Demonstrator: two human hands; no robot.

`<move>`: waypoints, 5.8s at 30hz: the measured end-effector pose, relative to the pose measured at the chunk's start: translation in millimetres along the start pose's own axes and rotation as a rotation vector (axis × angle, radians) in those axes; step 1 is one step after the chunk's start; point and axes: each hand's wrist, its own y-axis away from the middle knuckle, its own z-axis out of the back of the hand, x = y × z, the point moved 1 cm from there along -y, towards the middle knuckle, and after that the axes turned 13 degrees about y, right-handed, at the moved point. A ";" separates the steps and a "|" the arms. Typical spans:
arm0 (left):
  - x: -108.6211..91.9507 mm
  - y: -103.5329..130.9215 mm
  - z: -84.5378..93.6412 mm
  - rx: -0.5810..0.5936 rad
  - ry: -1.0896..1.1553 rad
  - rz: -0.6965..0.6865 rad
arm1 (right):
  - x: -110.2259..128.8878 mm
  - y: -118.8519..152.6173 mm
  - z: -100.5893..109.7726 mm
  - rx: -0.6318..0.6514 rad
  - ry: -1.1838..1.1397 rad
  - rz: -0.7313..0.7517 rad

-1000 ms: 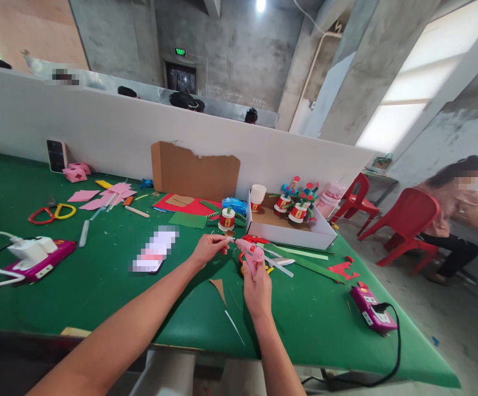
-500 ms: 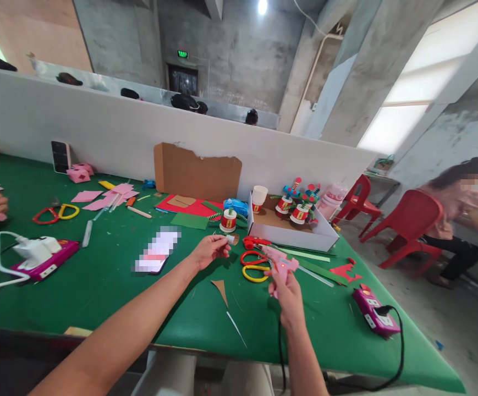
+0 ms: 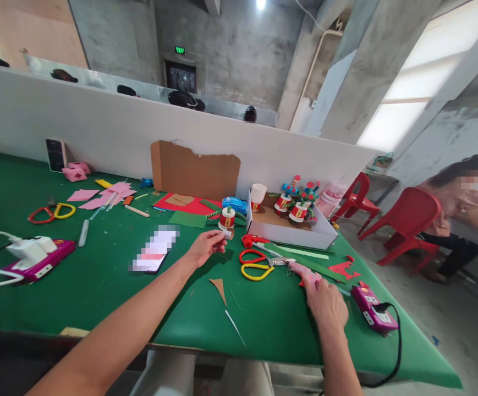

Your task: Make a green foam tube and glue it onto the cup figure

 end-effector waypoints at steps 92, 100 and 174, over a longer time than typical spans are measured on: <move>-10.5 5.1 -1.9 -0.135 -0.040 0.150 | 202.4 -3.9 -0.8 -0.137 -1.190 0.678; -10.2 0.2 2.3 -0.086 -0.110 -0.016 | 205.6 -4.1 -3.9 0.004 -1.324 0.601; -4.6 -9.1 13.8 -0.152 -0.191 -0.126 | 210.7 -4.4 -9.3 0.570 -1.653 0.051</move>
